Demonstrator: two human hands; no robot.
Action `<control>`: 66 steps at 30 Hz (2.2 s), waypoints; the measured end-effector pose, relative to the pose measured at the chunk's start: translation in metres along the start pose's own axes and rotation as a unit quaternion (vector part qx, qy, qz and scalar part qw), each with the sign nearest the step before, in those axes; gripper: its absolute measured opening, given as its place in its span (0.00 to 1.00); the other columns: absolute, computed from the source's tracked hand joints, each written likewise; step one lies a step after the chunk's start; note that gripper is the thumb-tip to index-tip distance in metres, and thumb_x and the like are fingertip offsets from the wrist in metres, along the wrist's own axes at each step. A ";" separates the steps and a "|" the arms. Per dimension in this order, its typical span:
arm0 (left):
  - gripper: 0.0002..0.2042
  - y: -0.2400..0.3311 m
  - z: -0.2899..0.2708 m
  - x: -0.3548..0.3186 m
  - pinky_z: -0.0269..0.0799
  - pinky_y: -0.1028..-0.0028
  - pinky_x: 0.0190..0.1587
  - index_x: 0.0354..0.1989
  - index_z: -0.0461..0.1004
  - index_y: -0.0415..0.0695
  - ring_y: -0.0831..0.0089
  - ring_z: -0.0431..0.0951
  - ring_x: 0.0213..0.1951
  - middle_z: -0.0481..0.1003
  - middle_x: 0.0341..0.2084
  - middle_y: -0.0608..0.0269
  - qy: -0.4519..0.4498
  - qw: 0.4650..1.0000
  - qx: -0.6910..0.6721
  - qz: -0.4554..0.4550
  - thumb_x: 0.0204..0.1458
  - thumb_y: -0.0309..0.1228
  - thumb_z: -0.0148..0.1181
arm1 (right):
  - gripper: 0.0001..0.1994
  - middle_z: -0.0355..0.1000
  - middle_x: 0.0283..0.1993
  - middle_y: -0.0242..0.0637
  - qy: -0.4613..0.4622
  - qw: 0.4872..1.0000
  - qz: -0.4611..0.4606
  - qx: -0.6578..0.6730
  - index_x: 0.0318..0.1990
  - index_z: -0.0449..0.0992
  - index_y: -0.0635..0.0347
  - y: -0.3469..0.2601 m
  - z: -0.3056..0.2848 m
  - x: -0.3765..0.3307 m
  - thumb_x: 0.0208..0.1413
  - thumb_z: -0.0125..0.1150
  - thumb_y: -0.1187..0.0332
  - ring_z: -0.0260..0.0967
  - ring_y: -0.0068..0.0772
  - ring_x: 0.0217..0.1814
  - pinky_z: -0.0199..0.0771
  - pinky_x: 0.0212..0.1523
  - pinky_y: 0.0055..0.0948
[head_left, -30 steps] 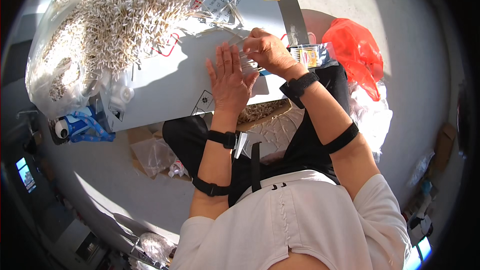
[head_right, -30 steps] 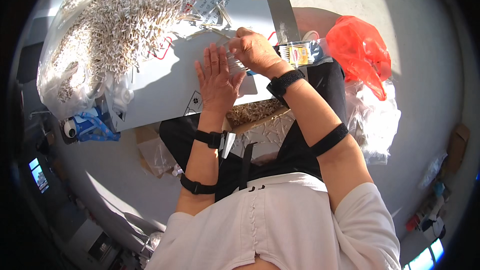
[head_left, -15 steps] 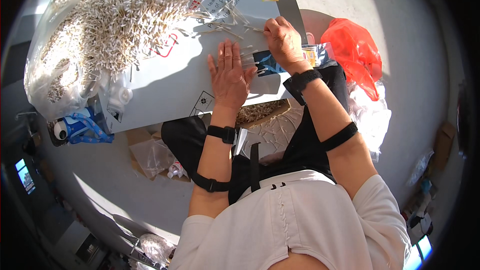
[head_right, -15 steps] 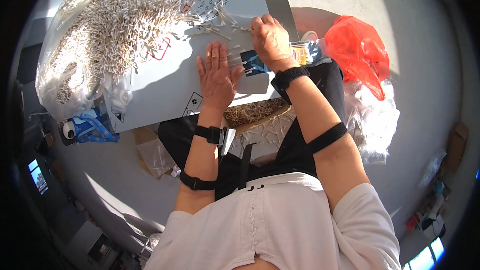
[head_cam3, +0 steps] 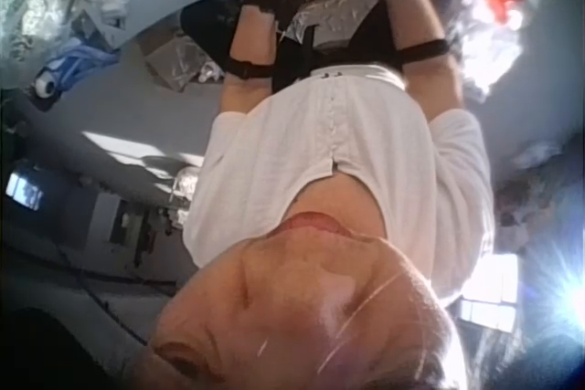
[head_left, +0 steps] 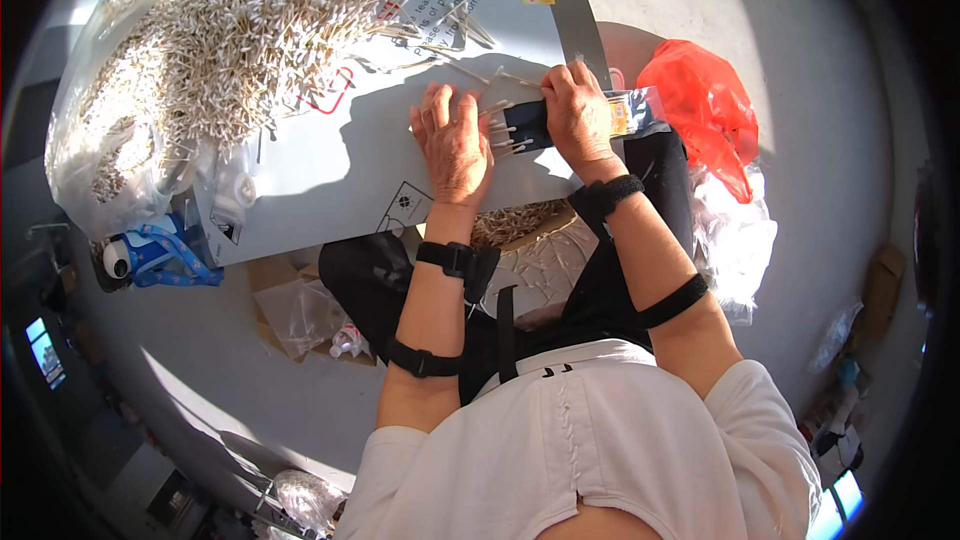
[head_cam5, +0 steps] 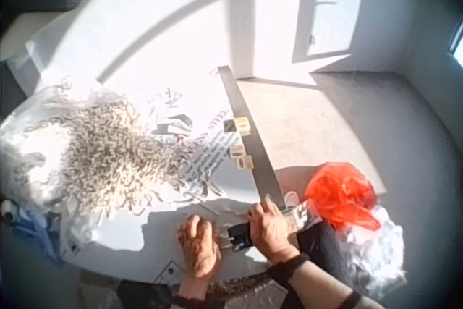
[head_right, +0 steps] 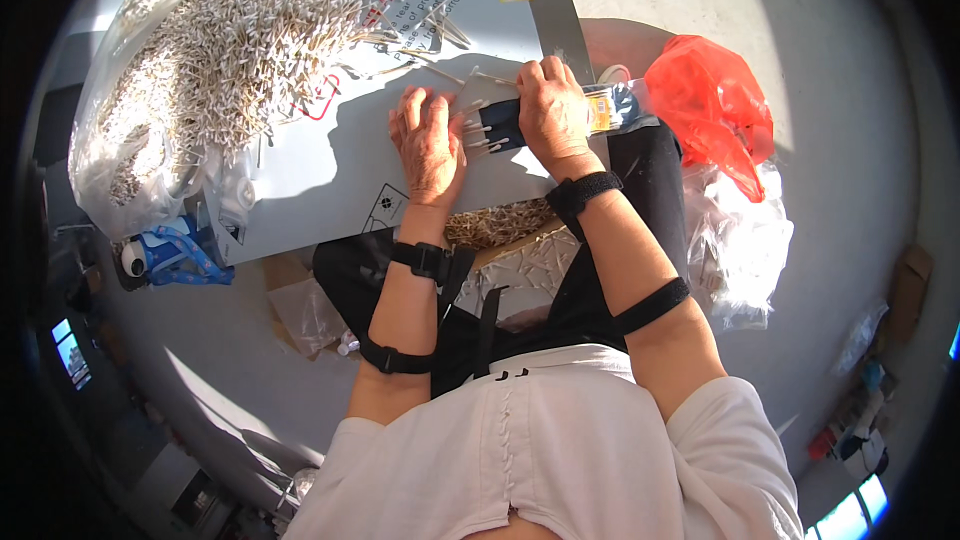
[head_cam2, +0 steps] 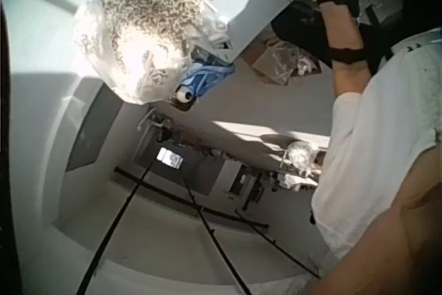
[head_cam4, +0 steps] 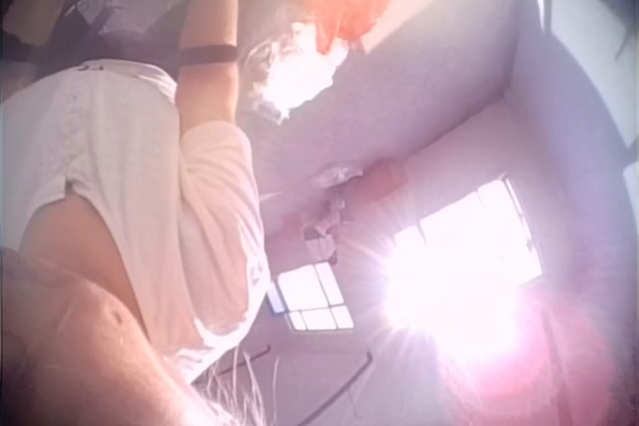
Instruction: Organizing and packaging cotton swabs into bundles at a manufacturing workstation.
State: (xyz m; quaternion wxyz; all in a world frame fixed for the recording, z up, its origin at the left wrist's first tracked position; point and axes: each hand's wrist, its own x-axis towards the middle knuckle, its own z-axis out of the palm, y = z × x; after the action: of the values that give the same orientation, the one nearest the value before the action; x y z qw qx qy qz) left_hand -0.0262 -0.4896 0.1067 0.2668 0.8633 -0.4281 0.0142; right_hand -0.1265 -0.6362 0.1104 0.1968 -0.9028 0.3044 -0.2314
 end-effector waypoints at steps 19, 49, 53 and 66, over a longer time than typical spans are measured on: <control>0.08 -0.001 0.012 0.059 0.61 0.54 0.49 0.28 0.75 0.45 0.56 0.68 0.49 0.72 0.36 0.63 0.054 0.997 0.044 -0.044 0.40 0.28 0.68 | 0.01 0.70 0.34 0.39 -0.029 0.997 -0.049 0.054 0.31 0.74 0.56 0.001 0.003 0.033 0.51 0.59 0.72 0.72 0.46 0.42 0.75 0.42 0.40; 0.36 -0.015 -0.006 0.010 0.43 0.48 0.70 0.70 0.53 0.41 0.56 0.48 0.72 0.49 0.72 0.52 -0.110 0.981 0.104 0.125 0.59 0.51 0.52 | 0.14 0.63 0.65 0.45 0.062 0.899 0.094 0.423 0.56 0.70 0.65 -0.026 0.013 -0.030 0.64 0.50 0.76 0.61 0.41 0.66 0.59 0.66 0.32; 0.29 -0.007 0.001 0.002 0.45 0.59 0.71 0.69 0.51 0.36 0.50 0.47 0.72 0.48 0.70 0.40 0.083 0.958 -0.267 -0.071 0.67 0.44 0.42 | 0.15 0.61 0.66 0.44 0.081 0.875 0.109 0.465 0.59 0.69 0.64 -0.039 0.024 -0.017 0.66 0.49 0.73 0.61 0.36 0.66 0.59 0.65 0.29; 0.35 -0.005 0.002 0.005 0.51 0.57 0.70 0.69 0.53 0.41 0.49 0.55 0.69 0.55 0.68 0.45 0.048 0.978 -0.201 -0.008 0.51 0.18 0.56 | 0.12 0.68 0.58 0.39 0.008 0.870 0.115 0.480 0.50 0.75 0.63 -0.025 0.013 -0.014 0.58 0.58 0.76 0.68 0.34 0.58 0.69 0.57 0.29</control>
State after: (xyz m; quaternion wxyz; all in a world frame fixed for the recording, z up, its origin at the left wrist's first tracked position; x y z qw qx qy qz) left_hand -0.0193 -0.4919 0.1045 0.4552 0.7937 -0.4022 -0.0327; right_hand -0.1178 -0.6057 0.1084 0.6287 -0.6536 0.2590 -0.3323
